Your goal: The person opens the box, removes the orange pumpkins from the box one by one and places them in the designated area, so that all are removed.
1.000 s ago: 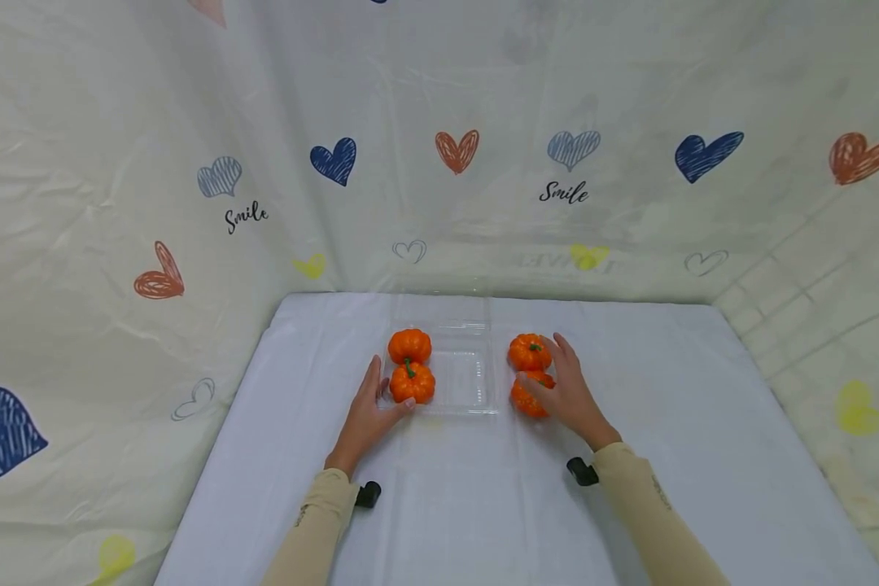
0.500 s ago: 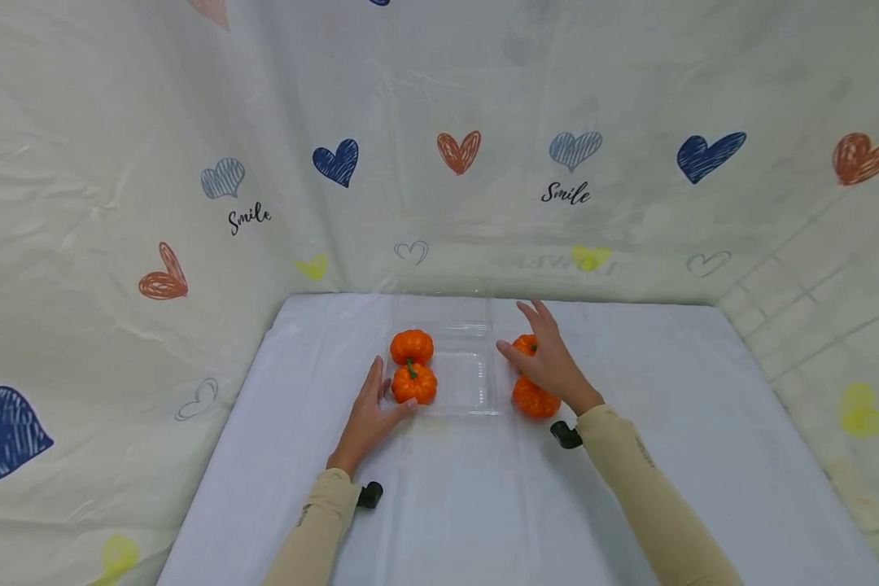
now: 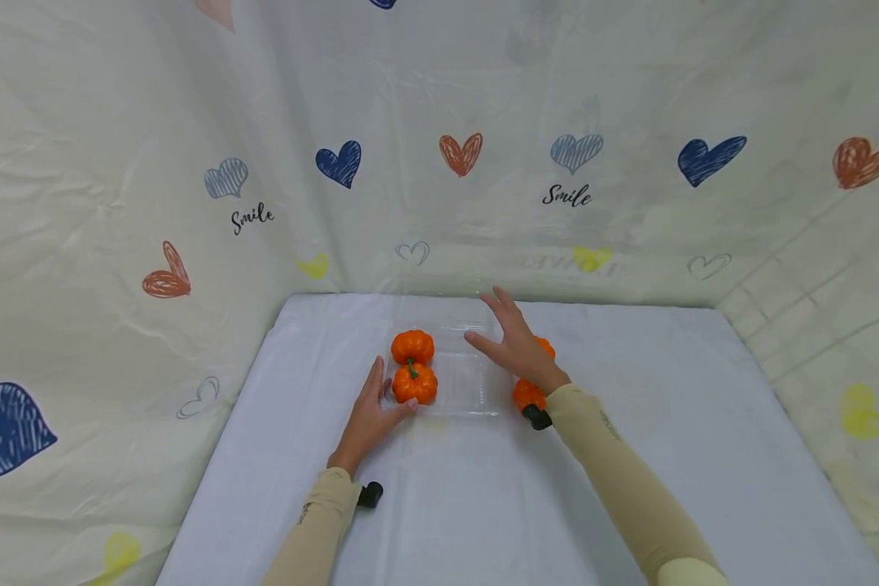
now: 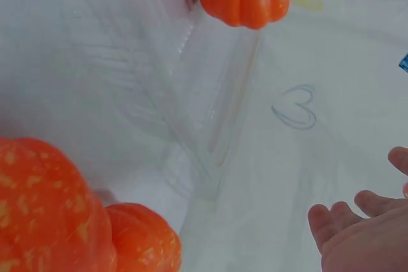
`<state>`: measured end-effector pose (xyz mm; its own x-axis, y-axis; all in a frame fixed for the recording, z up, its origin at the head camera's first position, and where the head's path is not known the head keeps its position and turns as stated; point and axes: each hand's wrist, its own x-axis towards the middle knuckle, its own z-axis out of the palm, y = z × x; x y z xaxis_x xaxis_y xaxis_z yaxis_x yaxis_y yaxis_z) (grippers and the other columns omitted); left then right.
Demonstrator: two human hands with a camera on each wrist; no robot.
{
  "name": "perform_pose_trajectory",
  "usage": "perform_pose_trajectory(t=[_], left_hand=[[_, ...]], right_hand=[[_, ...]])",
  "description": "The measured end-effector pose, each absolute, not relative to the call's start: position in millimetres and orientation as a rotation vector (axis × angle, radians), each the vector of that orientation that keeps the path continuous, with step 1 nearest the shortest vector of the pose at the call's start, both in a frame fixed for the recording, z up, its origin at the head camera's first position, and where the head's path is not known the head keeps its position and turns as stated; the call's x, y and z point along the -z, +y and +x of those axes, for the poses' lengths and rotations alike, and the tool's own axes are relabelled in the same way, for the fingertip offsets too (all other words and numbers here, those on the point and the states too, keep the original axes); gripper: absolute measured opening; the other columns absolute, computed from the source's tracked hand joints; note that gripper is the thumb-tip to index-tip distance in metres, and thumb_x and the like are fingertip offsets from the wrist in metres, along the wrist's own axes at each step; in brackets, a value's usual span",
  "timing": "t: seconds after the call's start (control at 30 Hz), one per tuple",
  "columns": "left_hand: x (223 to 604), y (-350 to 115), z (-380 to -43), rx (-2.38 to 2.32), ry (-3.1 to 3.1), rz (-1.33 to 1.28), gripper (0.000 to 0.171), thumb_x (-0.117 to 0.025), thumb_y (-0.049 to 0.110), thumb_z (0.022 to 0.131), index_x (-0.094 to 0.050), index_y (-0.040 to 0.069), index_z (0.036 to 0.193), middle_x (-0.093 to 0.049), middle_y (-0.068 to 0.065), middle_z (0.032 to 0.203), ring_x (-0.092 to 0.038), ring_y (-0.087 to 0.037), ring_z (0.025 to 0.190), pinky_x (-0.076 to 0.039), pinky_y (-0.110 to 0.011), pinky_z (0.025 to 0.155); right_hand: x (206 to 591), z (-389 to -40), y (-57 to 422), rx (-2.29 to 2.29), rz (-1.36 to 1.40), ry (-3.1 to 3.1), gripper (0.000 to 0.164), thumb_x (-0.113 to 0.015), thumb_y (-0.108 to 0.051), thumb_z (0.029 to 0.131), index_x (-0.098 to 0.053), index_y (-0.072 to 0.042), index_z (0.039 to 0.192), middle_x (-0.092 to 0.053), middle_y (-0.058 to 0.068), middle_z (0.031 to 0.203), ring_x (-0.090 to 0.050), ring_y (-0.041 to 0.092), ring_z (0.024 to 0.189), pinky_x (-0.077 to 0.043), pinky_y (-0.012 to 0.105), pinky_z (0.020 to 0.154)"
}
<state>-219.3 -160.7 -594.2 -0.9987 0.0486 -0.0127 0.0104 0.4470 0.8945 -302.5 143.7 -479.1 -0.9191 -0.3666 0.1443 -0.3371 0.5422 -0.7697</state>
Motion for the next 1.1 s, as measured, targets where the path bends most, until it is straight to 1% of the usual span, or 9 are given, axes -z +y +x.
perform_pose_trajectory(t=[0.17,0.23,0.47,0.67,0.8,0.97,1.1], left_hand=[[593.5,-159.8,-218.4,-1.615,2.640,0.024,0.119,-0.081,0.064,0.088,-0.011,0.022,0.174,-0.013,0.001,0.179,-0.045,-0.030,0.151,-0.034,-0.049,0.123],[594.1,-160.2,-218.6,-1.611,2.645,0.027,0.120,-0.081,0.066,0.088,-0.011,0.021,0.174,-0.013,0.001,0.179,-0.046,-0.030,0.151,-0.033,-0.049,0.123],[594.4,-161.9,-218.5,-1.633,2.647,0.045,0.119,-0.081,0.065,0.088,-0.012,0.020,0.174,-0.014,-0.001,0.179,-0.047,-0.031,0.150,-0.034,-0.050,0.123],[593.7,-160.4,-219.1,-1.647,2.635,0.052,0.119,-0.081,0.064,0.088,-0.012,0.020,0.174,-0.015,0.000,0.179,-0.046,-0.033,0.151,-0.036,-0.053,0.121],[594.6,-159.4,-219.8,-1.630,2.650,0.056,0.119,-0.080,0.066,0.088,-0.013,0.020,0.174,-0.015,0.001,0.179,-0.046,-0.033,0.151,-0.038,-0.054,0.120],[595.2,-159.7,-220.1,-1.629,2.661,0.045,0.119,-0.081,0.066,0.087,-0.015,0.020,0.174,-0.017,0.001,0.178,-0.046,-0.033,0.150,-0.039,-0.054,0.119],[595.5,-160.9,-219.2,-1.653,2.659,0.054,0.117,-0.082,0.061,0.089,-0.015,0.018,0.174,-0.017,0.000,0.178,-0.047,-0.032,0.150,-0.037,-0.053,0.120]], right_hand=[[479.0,-308.8,127.9,1.282,-0.635,2.714,0.088,-0.067,-0.057,0.101,-0.029,-0.020,0.171,-0.006,0.005,0.180,-0.013,0.036,0.162,-0.022,0.071,0.123],[479.5,-311.7,120.9,1.265,-0.644,2.705,0.087,-0.068,-0.055,0.102,-0.029,-0.020,0.171,-0.007,0.006,0.180,-0.013,0.036,0.162,-0.022,0.070,0.123],[481.8,-320.3,95.2,1.270,-0.703,2.662,0.081,-0.070,-0.048,0.103,-0.035,-0.017,0.169,-0.018,0.010,0.178,-0.018,0.036,0.162,-0.022,0.066,0.125],[489.9,-324.9,74.7,1.253,-0.732,2.607,0.076,-0.068,-0.044,0.104,-0.037,-0.018,0.168,-0.022,0.008,0.177,-0.022,0.034,0.161,-0.025,0.064,0.125],[493.9,-327.9,61.3,1.242,-0.757,2.589,0.074,-0.069,-0.044,0.104,-0.039,-0.019,0.167,-0.027,0.009,0.175,-0.025,0.034,0.160,-0.026,0.064,0.125],[497.0,-332.7,46.3,1.192,-0.803,2.573,0.071,-0.069,-0.041,0.105,-0.041,-0.018,0.166,-0.032,0.008,0.174,-0.027,0.032,0.159,-0.026,0.059,0.126],[502.1,-336.5,37.3,1.146,-0.852,2.556,0.065,-0.067,-0.036,0.107,-0.044,-0.015,0.164,-0.036,0.008,0.172,-0.030,0.030,0.158,-0.026,0.053,0.128]])
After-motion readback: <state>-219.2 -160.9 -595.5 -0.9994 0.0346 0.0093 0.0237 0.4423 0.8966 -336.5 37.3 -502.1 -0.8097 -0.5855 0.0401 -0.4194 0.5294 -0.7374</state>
